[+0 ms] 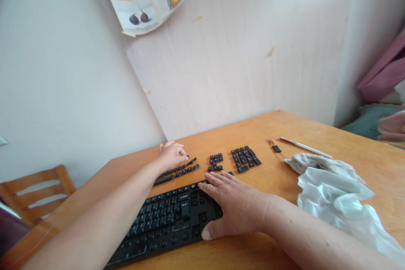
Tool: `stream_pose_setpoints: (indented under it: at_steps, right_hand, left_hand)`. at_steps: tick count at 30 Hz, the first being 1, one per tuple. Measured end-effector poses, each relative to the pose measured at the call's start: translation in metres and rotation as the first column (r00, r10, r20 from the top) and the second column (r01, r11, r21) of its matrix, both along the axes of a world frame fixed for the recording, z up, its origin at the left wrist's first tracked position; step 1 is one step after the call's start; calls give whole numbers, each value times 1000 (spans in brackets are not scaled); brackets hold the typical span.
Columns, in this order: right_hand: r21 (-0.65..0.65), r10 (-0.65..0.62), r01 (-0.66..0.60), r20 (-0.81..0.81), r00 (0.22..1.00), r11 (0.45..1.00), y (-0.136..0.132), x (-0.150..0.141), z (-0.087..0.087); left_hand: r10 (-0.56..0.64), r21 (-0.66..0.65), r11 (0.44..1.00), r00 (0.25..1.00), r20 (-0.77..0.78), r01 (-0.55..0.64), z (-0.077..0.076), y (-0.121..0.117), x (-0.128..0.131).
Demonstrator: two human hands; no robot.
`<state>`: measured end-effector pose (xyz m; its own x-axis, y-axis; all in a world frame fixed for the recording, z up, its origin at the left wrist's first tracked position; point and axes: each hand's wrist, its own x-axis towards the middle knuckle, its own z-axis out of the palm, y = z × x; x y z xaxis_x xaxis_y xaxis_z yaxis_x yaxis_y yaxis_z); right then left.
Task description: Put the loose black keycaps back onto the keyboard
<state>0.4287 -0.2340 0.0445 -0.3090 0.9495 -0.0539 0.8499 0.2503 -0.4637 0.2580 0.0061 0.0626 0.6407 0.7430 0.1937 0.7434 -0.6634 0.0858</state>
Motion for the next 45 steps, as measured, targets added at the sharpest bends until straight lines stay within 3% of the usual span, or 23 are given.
stream_pose_setpoints:
  at_steps: [5, 11, 19, 26, 36, 45]
  right_hand:
    - [16, 2, -1, -2, 1000, 1000, 0, 1, -3]
    - [27, -5, 4, 25, 1000, 1000, 1, 0, -4]
    - [29, -12, 11, 31, 999, 1000, 2, 1, -8]
    - [23, -11, 9, 66, 998, 1000, 1, -2, -4]
    - [30, -5, 3, 76, 997, 1000, 3, 0, -6]
    - [44, -3, 1, 44, 999, 999, 2, -1, -5]
  left_hand:
    - [-75, 23, 997, 997, -15, 75, 14, -26, -27]
    - [-209, -12, 978, 977, -40, 208, 26, -84, -72]
    - [-271, 64, 959, 961, -59, 275, 22, -148, -97]
    - [-298, 153, 939, 951, -87, 308, 9, -161, -93]
    - [-300, 219, 921, 945, -131, 323, 10, -167, -86]
    - [-350, 401, 811, 902, -253, 427, 2, -174, -85]
